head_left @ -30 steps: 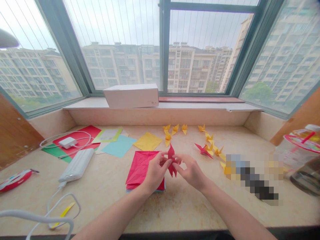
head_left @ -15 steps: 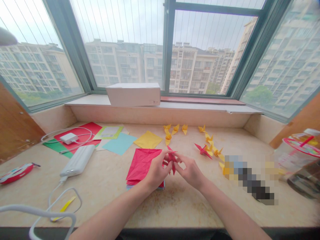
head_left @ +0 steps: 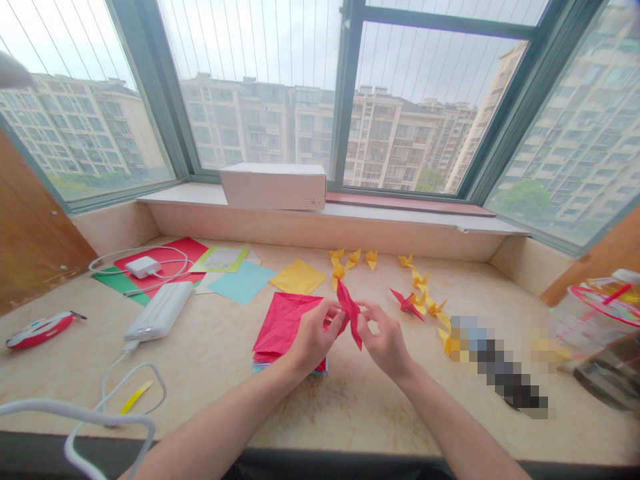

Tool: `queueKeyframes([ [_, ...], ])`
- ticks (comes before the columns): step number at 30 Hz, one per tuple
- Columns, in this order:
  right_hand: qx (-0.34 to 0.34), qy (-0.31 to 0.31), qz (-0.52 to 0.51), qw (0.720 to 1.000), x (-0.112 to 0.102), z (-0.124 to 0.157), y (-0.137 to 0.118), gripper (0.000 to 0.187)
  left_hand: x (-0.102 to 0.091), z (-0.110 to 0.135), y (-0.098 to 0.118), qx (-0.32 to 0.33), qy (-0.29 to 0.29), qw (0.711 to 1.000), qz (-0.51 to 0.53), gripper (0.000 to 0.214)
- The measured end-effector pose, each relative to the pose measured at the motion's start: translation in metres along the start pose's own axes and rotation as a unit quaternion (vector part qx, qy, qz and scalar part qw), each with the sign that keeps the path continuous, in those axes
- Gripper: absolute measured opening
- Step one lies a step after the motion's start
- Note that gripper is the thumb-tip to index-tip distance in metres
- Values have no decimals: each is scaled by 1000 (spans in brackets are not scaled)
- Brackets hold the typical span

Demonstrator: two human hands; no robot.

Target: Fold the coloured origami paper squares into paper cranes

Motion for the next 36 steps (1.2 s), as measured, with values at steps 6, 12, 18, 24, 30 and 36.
queueKeyframes([
  [6,5,-20,-29,999,4,2,-1,25,-4,-2,-2,7,18,999,-29,9],
  [12,-22,-49,-18,998,8,3,2,13,-7,-3,-4,18,42,997,-63,11],
  [18,-54,-56,15,997,8,5,-4,11,-3,-1,-4,40,31,994,-95,15],
  [24,-84,-83,-14,993,9,3,-14,15,-1,-1,-4,37,4,995,-90,17],
  [30,-107,-89,-20,990,6,2,-15,15,-1,-3,-4,14,-24,999,-30,15],
  [36,-82,-86,-38,992,5,0,-11,16,0,-5,-7,-63,-28,995,69,24],
])
Point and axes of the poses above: each hand's wrist, its own z-axis away from the middle knuckle, its own x-axis out of the palm, y = z × x, the point moved 4 cm from there along -z, towards the middle knuckle, and after that the axes turned 10 degrees about -z, right-handed, at the moved point
